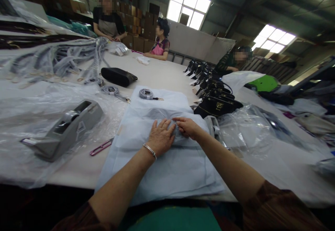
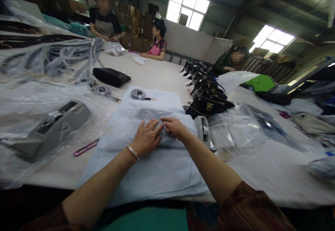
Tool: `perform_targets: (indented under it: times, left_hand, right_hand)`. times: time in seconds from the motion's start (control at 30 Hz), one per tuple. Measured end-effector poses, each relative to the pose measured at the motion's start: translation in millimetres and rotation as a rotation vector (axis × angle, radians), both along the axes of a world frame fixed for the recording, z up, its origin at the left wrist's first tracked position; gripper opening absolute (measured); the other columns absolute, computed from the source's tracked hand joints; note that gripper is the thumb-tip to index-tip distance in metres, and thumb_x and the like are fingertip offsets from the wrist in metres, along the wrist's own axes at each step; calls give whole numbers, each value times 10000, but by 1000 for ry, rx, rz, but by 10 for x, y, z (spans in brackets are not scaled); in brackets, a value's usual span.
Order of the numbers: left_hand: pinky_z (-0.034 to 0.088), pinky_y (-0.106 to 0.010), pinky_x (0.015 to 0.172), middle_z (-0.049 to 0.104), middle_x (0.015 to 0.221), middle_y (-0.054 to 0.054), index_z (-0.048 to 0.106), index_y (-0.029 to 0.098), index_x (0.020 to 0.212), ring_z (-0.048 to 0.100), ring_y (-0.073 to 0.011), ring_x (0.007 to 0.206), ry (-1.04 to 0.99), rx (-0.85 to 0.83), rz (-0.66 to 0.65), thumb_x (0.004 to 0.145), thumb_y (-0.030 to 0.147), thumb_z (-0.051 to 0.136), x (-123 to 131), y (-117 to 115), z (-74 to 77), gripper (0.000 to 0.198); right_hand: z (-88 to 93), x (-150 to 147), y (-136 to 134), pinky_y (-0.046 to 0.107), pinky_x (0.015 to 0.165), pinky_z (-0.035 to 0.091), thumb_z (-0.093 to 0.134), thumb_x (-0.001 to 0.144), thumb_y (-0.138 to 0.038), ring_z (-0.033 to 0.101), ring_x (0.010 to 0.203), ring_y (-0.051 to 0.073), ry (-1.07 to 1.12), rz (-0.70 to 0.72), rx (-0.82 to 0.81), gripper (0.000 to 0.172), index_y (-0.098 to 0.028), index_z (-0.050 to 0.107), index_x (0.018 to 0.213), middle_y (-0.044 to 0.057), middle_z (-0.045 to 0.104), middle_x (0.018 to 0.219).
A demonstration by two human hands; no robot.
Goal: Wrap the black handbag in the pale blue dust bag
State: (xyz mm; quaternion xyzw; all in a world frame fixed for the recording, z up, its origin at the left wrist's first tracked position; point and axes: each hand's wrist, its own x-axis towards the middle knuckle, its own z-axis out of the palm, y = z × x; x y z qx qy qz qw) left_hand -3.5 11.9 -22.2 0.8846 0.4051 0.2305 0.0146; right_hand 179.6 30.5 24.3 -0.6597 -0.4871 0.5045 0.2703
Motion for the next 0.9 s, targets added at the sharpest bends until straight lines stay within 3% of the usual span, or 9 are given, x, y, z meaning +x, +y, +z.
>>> perform_targets:
  times: [0.07,0.13,0.2,0.33,0.43,0.53,0.63,0.7,0.9]
  left_hand:
    - [284,-641,1172,507,1530,-120,535,243,1437,402,-323,1446,2,-4,-2,986,404,501,2,3,8,481]
    - [287,-641,1170,508,1529,-120,536,242,1437,402,-322,1447,7,-8,-4,985,402,502,4,5,15,480]
    - [290,-641,1168,508,1530,-119,539,241,1436,402,-321,1448,11,-10,-4,984,398,505,5,6,17,479]
    - [287,-639,1169,514,1525,-120,549,246,1428,408,-322,1443,0,1,0,989,399,501,-1,2,5,466]
    - [284,-640,1170,510,1528,-122,552,248,1424,407,-325,1443,-9,9,0,986,402,509,-7,-5,-8,466]
    - [280,-635,1177,514,1525,-120,544,237,1430,401,-318,1449,-21,1,-3,990,397,499,-9,-9,-11,471]
    - [280,-632,1181,512,1529,-104,541,243,1432,402,-309,1449,-32,-15,-1,991,389,496,-8,-4,-11,467]
    - [280,-631,1181,505,1536,-101,561,246,1411,401,-308,1450,-29,-21,-5,984,385,509,-8,3,-14,452]
    - [263,-633,1186,511,1527,-119,539,246,1437,391,-313,1455,-17,-17,-8,980,393,515,-16,3,-20,481]
  right_hand:
    - [4,13,34,232,494,440,507,924,-196,520,491,125,-293,107,152,456,-220,637,1360,-21,610,606]
    - [23,17,54,292,722,530,510,919,-177,670,763,183,-614,235,314,455,-248,661,1343,47,741,885]
    - [53,16,52,360,857,522,495,937,-189,696,952,246,-890,294,365,514,-271,583,1437,91,751,1076]
    - [100,39,-21,413,865,512,418,994,-248,702,966,302,-1140,198,388,566,-209,416,1559,157,742,1081]
    - [60,84,-129,386,978,473,374,1031,-301,643,1121,278,-1095,267,638,487,-190,534,1478,159,676,1264]
    - [-56,114,-219,438,1121,362,403,1042,-403,468,1367,310,-1094,446,782,449,-258,616,1410,113,512,1512]
    - [-177,116,-202,567,1145,278,413,1034,-505,244,1501,399,-1198,483,722,487,-324,568,1458,67,320,1653]
    - [-215,118,-118,604,1145,246,385,1037,-530,165,1528,414,-1243,490,660,510,-351,514,1498,51,257,1680]
    - [-119,188,149,616,1154,207,329,1053,-512,118,1544,407,-1297,455,580,528,-339,460,1534,45,220,1690]
